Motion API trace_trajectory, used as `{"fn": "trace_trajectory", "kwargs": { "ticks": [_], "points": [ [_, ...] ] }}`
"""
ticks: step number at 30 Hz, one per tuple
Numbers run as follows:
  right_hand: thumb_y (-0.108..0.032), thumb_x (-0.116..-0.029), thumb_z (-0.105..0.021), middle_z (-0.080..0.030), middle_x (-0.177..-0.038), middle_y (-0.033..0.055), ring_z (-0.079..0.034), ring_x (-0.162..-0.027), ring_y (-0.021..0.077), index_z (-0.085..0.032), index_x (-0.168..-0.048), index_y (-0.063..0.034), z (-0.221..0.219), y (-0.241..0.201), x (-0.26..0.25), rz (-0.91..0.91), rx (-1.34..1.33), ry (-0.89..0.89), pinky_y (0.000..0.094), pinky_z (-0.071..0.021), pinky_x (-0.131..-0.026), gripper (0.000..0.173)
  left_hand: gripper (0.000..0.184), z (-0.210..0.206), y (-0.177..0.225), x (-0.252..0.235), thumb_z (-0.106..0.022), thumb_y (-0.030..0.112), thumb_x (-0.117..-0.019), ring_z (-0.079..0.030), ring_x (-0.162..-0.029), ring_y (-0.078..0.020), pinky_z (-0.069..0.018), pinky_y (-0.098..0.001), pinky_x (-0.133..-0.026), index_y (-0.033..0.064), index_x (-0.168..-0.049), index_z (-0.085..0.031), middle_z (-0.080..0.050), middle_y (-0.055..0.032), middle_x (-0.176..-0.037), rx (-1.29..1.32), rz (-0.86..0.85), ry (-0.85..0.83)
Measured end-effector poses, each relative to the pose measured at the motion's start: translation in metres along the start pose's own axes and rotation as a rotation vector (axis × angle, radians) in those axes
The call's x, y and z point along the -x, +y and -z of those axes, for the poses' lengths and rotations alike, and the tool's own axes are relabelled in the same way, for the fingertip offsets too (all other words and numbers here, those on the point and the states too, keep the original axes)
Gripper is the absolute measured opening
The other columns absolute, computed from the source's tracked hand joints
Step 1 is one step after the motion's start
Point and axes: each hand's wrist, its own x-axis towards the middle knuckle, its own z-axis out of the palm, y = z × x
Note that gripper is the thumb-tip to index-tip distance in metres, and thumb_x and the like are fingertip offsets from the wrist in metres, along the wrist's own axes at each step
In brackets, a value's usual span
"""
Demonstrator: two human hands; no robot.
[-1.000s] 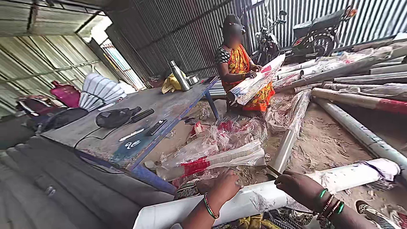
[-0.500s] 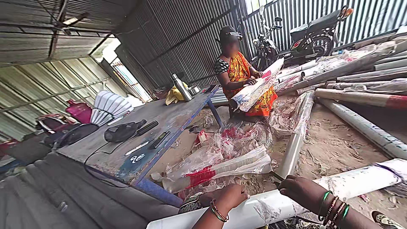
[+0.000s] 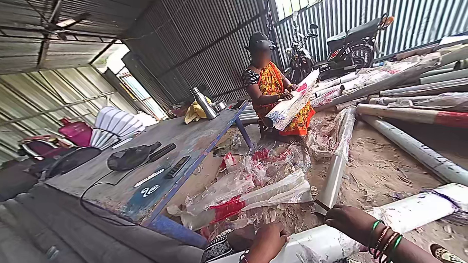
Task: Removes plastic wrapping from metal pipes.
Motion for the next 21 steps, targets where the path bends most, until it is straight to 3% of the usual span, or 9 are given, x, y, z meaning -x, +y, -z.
{"fn": "trace_trajectory", "kwargs": {
  "ticks": [9,15,21],
  "points": [
    [-0.025,-0.1073,-0.054,-0.067,-0.123,0.0253,-0.064,-0.116,0.0396,-0.070,-0.121,0.0022,0.003,0.006,-0.001,-0.010,-0.024,-0.005,0.0546,-0.0456,-0.103,0.035,0.039,-0.007,0.003,-0.001,-0.050,0.029,-0.1065,-0.050,-0.136,-0.0331,-0.0375,-0.0489,-0.115,-0.0007,-0.126,-0.066,-0.060,-0.0193,-0.137,-0.015,-0.083,0.010],
    [-0.026,-0.1080,-0.053,-0.066,-0.126,0.0250,-0.063,-0.119,0.0399,-0.069,-0.124,0.0015,0.003,0.004,0.001,-0.061,-0.015,-0.035,0.0551,-0.0439,-0.104,0.036,0.039,-0.011,-0.001,0.003,-0.052,0.031,-0.1054,-0.059,-0.124,-0.0344,-0.0438,-0.0486,-0.108,-0.0026,-0.117,-0.069,-0.065,-0.0208,-0.126,0.126,-0.257,0.229],
    [-0.026,-0.1086,-0.051,-0.066,-0.126,0.0255,-0.062,-0.120,0.0400,-0.068,-0.124,0.0025,0.003,0.010,-0.003,-0.078,-0.006,-0.065,0.0553,-0.0429,-0.105,0.037,0.036,-0.017,0.001,0.003,-0.062,0.034,-0.0999,-0.060,-0.123,-0.0327,-0.0441,-0.0492,-0.108,0.0035,-0.116,-0.072,-0.066,-0.0181,-0.126,0.065,-0.334,0.198]
  ]
}}
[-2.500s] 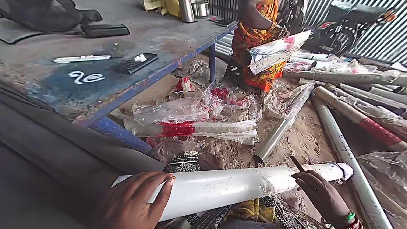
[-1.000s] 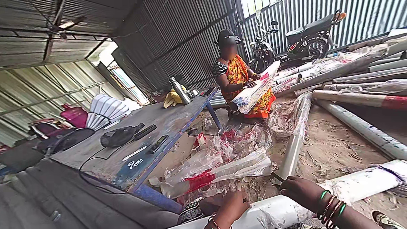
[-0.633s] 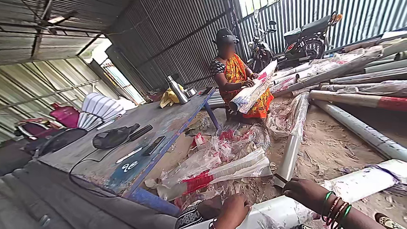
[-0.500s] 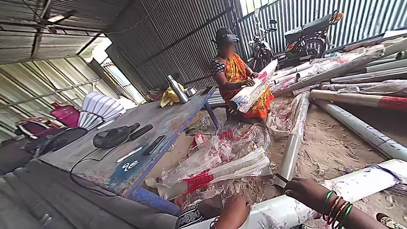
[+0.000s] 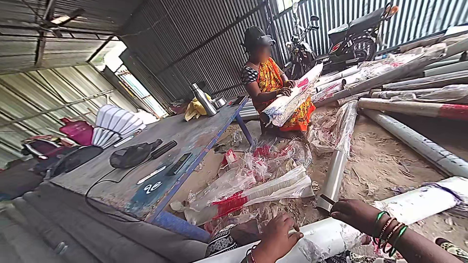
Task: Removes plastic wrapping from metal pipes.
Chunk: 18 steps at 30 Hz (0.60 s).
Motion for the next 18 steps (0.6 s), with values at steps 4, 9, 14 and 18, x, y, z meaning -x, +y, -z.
{"fn": "trace_trajectory", "kwargs": {
  "ticks": [4,9,14,18],
  "points": [
    [-0.026,-0.1092,-0.050,-0.065,-0.128,0.0269,-0.060,-0.123,0.0416,-0.067,-0.127,0.0033,0.006,-0.001,-0.002,-0.014,-0.002,0.009,0.0575,-0.0409,-0.107,0.038,0.036,0.007,0.006,0.002,-0.061,0.035,-0.1003,-0.060,-0.124,-0.0318,-0.0444,-0.0500,-0.107,0.0051,-0.119,-0.071,-0.066,-0.0164,-0.128,-0.059,0.037,0.003],
    [-0.028,-0.1104,-0.047,-0.065,-0.123,0.0299,-0.060,-0.119,0.0438,-0.066,-0.125,0.0062,0.008,0.005,-0.002,-0.067,-0.008,-0.006,0.0603,-0.0404,-0.103,0.041,0.033,0.003,0.021,0.020,-0.065,0.031,-0.0982,-0.063,-0.121,-0.0334,-0.0473,-0.0541,-0.102,0.0050,-0.117,-0.073,-0.068,-0.0164,-0.125,-0.093,-0.086,0.152],
    [-0.026,-0.1095,-0.050,-0.068,-0.112,0.0272,-0.064,-0.110,0.0420,-0.069,-0.115,0.0054,0.011,0.015,0.004,-0.066,0.037,0.018,0.0591,-0.0440,-0.097,0.038,0.031,-0.020,0.038,0.022,-0.070,0.026,-0.0935,-0.060,-0.123,-0.0373,-0.0450,-0.0571,-0.104,0.0073,-0.118,-0.073,-0.067,-0.0165,-0.128,-0.110,-0.214,0.194],
    [-0.031,-0.1093,-0.050,-0.068,-0.106,0.0263,-0.065,-0.104,0.0412,-0.070,-0.112,0.0053,0.013,0.022,0.011,-0.064,0.045,0.059,0.0589,-0.0450,-0.092,0.042,0.041,-0.025,0.050,0.013,-0.069,0.022,-0.0945,-0.045,-0.139,-0.0395,-0.0318,-0.0565,-0.115,0.0178,-0.135,-0.066,-0.053,-0.0156,-0.149,-0.224,-0.113,-0.044]
  ]
}}
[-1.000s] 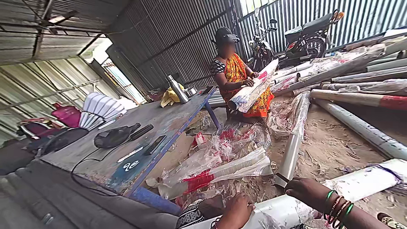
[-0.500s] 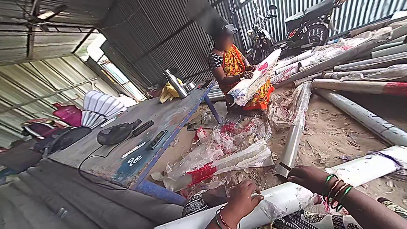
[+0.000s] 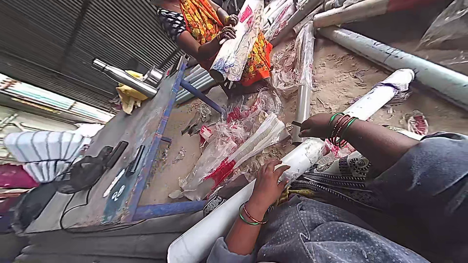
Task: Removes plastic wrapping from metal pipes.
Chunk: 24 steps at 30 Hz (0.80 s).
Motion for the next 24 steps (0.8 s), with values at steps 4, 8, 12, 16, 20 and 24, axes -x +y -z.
{"fn": "trace_trajectory", "kwargs": {
  "ticks": [4,8,12,16,20,24],
  "points": [
    [-0.031,-0.1099,-0.049,-0.067,-0.110,0.0279,-0.063,-0.109,0.0423,-0.069,-0.116,0.0065,0.006,-0.004,0.012,-0.026,-0.022,-0.010,0.0593,-0.0436,-0.096,0.043,0.039,-0.011,0.006,-0.011,-0.069,0.017,-0.0926,-0.039,-0.144,-0.0389,-0.0259,-0.0585,-0.118,0.0210,-0.132,-0.069,-0.048,-0.0151,-0.153,-0.112,-0.004,-0.074],
    [-0.032,-0.1097,-0.049,-0.067,-0.102,0.0257,-0.064,-0.101,0.0396,-0.069,-0.109,0.0063,0.009,-0.002,0.016,-0.029,-0.029,0.010,0.0573,-0.0446,-0.091,0.043,0.022,-0.023,0.005,-0.018,-0.064,0.015,-0.0956,-0.043,-0.142,-0.0366,-0.0274,-0.0568,-0.117,0.0127,-0.114,-0.076,-0.058,-0.0151,-0.144,-0.103,-0.041,0.004],
    [-0.031,-0.1097,-0.049,-0.067,-0.103,0.0264,-0.063,-0.102,0.0399,-0.068,-0.110,0.0072,0.011,-0.002,0.023,-0.025,-0.032,0.031,0.0575,-0.0444,-0.091,0.043,0.015,-0.032,0.002,-0.018,-0.065,0.008,-0.0926,-0.049,-0.137,-0.0394,-0.0325,-0.0573,-0.115,0.0062,-0.099,-0.078,-0.066,-0.0156,-0.131,-0.067,-0.141,0.150],
    [-0.032,-0.1098,-0.049,-0.066,-0.101,0.0247,-0.063,-0.098,0.0378,-0.069,-0.111,0.0061,0.011,0.002,0.025,-0.028,-0.039,0.045,0.0555,-0.0450,-0.089,0.043,0.013,-0.038,-0.010,-0.018,-0.064,0.001,-0.0890,-0.056,-0.130,-0.0399,-0.0367,-0.0565,-0.112,0.0038,-0.091,-0.077,-0.074,-0.0122,-0.112,0.017,-0.298,0.237],
    [-0.032,-0.1099,-0.048,-0.067,-0.102,0.0258,-0.063,-0.101,0.0394,-0.069,-0.109,0.0065,0.013,0.003,0.026,-0.025,-0.035,0.042,0.0574,-0.0444,-0.091,0.044,0.011,-0.041,-0.019,-0.016,-0.064,0.003,-0.0883,-0.066,-0.114,-0.0377,-0.0428,-0.0524,-0.107,0.0024,-0.086,-0.075,-0.075,-0.0139,-0.093,0.063,-0.423,0.333],
    [-0.032,-0.1098,-0.048,-0.067,-0.104,0.0263,-0.063,-0.104,0.0397,-0.069,-0.111,0.0064,0.015,0.002,0.029,-0.036,-0.041,0.043,0.0572,-0.0446,-0.092,0.044,0.014,-0.037,-0.031,-0.009,-0.062,0.010,-0.0916,-0.070,-0.103,-0.0307,-0.0470,-0.0472,-0.102,0.0036,-0.087,-0.074,-0.074,-0.0131,-0.095,0.095,-0.491,0.349]
  ]
}}
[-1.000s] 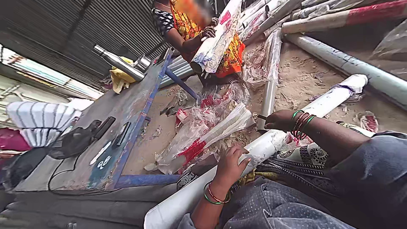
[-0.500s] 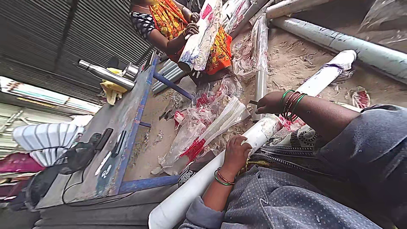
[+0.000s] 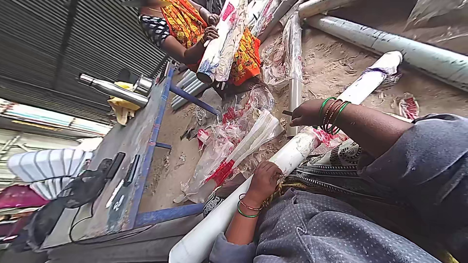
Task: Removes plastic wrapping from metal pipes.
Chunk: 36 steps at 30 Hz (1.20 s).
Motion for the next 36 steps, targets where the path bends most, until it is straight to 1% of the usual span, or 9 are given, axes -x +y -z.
{"fn": "trace_trajectory", "kwargs": {
  "ticks": [5,8,11,13,16,20,29,33,36],
  "points": [
    [-0.032,-0.1098,-0.049,-0.066,-0.099,0.0244,-0.063,-0.099,0.0378,-0.068,-0.107,0.0058,0.001,0.002,-0.002,0.009,0.015,-0.004,0.0560,-0.0446,-0.089,0.043,0.017,0.012,0.007,0.005,-0.062,0.015,-0.0938,-0.067,-0.112,-0.0335,-0.0439,-0.0513,-0.107,0.0042,-0.094,-0.076,-0.075,-0.0131,-0.102,0.003,0.063,-0.089],
    [-0.032,-0.1097,-0.049,-0.067,-0.098,0.0231,-0.064,-0.097,0.0364,-0.069,-0.107,0.0053,0.001,0.000,-0.005,0.014,0.017,-0.005,0.0546,-0.0452,-0.087,0.043,0.040,0.017,0.015,-0.007,-0.069,0.034,-0.0906,-0.058,-0.127,-0.0392,-0.0402,-0.0567,-0.109,0.0040,-0.118,-0.073,-0.070,-0.0148,-0.122,-0.026,0.137,-0.173],
    [-0.032,-0.1098,-0.048,-0.067,-0.100,0.0235,-0.064,-0.098,0.0365,-0.069,-0.108,0.0053,0.000,-0.003,-0.010,0.028,0.015,-0.009,0.0549,-0.0450,-0.089,0.043,0.061,0.012,0.023,-0.020,-0.077,0.034,-0.0854,-0.053,-0.132,-0.0421,-0.0370,-0.0587,-0.112,0.0083,-0.139,-0.062,-0.067,-0.0162,-0.129,-0.110,0.197,-0.254],
    [-0.032,-0.1094,-0.050,-0.067,-0.099,0.0231,-0.064,-0.098,0.0360,-0.070,-0.108,0.0050,-0.001,-0.003,-0.011,0.028,0.003,-0.003,0.0548,-0.0455,-0.088,0.042,0.050,0.006,0.029,-0.028,-0.079,0.027,-0.0843,-0.051,-0.134,-0.0431,-0.0341,-0.0595,-0.113,0.0118,-0.131,-0.069,-0.069,-0.0161,-0.126,-0.168,0.220,-0.311],
    [-0.032,-0.1095,-0.049,-0.066,-0.099,0.0224,-0.063,-0.096,0.0349,-0.069,-0.108,0.0055,-0.001,-0.003,-0.011,0.021,0.001,-0.013,0.0536,-0.0453,-0.088,0.042,0.029,-0.001,0.035,-0.038,-0.072,0.021,-0.0912,-0.041,-0.143,-0.0404,-0.0281,-0.0565,-0.117,0.0132,-0.119,-0.075,-0.061,-0.0172,-0.138,-0.243,0.325,-0.474],
    [-0.031,-0.1094,-0.050,-0.067,-0.098,0.0231,-0.064,-0.097,0.0357,-0.069,-0.107,0.0060,0.000,0.000,-0.009,0.035,0.008,-0.001,0.0542,-0.0454,-0.088,0.042,0.016,-0.011,0.029,-0.037,-0.068,0.016,-0.0926,-0.044,-0.140,-0.0416,-0.0324,-0.0565,-0.115,0.0102,-0.102,-0.079,-0.064,-0.0187,-0.133,-0.262,0.292,-0.365],
    [-0.033,-0.1093,-0.050,-0.067,-0.097,0.0212,-0.064,-0.096,0.0341,-0.070,-0.104,0.0045,0.000,0.002,-0.007,0.042,0.004,0.011,0.0539,-0.0456,-0.087,0.042,0.014,0.004,0.030,-0.046,-0.068,0.009,-0.0915,-0.033,-0.147,-0.0388,-0.0202,-0.0536,-0.121,0.0099,-0.097,-0.080,-0.063,-0.0140,-0.136,-0.179,0.322,-0.466],
    [-0.032,-0.1093,-0.050,-0.067,-0.096,0.0208,-0.064,-0.095,0.0336,-0.070,-0.104,0.0043,0.001,0.002,-0.005,0.048,0.005,0.021,0.0533,-0.0456,-0.087,0.042,0.007,0.022,0.018,-0.023,-0.074,0.007,-0.0841,-0.042,-0.140,-0.0456,-0.0302,-0.0614,-0.115,0.0086,-0.087,-0.080,-0.068,-0.0165,-0.122,-0.033,0.221,-0.294],
    [-0.032,-0.1093,-0.050,-0.067,-0.096,0.0208,-0.064,-0.095,0.0333,-0.070,-0.106,0.0047,0.001,0.001,-0.006,0.063,0.006,0.020,0.0533,-0.0459,-0.087,0.042,0.011,0.036,0.011,-0.007,-0.071,0.017,-0.0863,-0.053,-0.130,-0.0451,-0.0376,-0.0614,-0.109,0.0098,-0.087,-0.079,-0.071,-0.0158,-0.112,-0.023,0.129,-0.116]
  ]
}}
